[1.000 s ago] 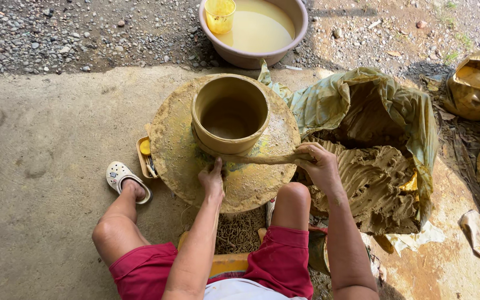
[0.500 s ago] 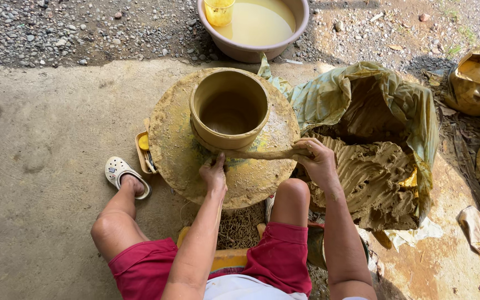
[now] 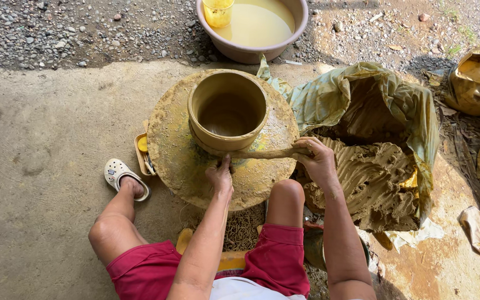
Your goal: The person rolls a long coil of clay and wraps it around the base of a ceramic vessel on a pottery wheel, then presses and smooths the coil into the existing clay body by hand.
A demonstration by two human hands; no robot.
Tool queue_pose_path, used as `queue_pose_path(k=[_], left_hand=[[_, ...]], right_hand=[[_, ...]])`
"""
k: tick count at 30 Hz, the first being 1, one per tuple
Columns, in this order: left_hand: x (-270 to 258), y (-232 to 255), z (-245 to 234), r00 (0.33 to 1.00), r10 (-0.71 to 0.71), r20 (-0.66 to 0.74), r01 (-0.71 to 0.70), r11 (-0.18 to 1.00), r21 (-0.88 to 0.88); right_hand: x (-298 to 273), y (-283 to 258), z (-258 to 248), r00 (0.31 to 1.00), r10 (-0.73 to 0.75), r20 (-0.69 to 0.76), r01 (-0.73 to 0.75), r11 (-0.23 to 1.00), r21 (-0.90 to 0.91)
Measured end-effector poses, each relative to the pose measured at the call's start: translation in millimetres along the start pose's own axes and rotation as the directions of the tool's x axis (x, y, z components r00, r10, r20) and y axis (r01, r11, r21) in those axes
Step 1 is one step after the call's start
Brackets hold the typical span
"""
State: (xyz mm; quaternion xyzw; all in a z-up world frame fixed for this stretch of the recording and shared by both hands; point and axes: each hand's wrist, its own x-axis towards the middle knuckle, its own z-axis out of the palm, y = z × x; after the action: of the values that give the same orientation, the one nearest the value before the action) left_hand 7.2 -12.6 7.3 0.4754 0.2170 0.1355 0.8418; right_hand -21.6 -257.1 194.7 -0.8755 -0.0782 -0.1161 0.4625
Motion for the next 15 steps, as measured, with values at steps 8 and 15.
queue_pose_path(k=[8,15], left_hand=[[-21.0,26.1,9.9,0.992,-0.127,0.003,0.126,0.984,0.122],[-16.3,9.0,28.9,0.997,0.071,0.005,-0.071,0.984,0.163]], right_hand=[[6.6,11.0,-1.2,1.000,0.006,-0.004,-0.006,1.000,-0.001],[10.1,14.4,-5.0,0.999,-0.008,-0.031,0.009,0.999,0.033]])
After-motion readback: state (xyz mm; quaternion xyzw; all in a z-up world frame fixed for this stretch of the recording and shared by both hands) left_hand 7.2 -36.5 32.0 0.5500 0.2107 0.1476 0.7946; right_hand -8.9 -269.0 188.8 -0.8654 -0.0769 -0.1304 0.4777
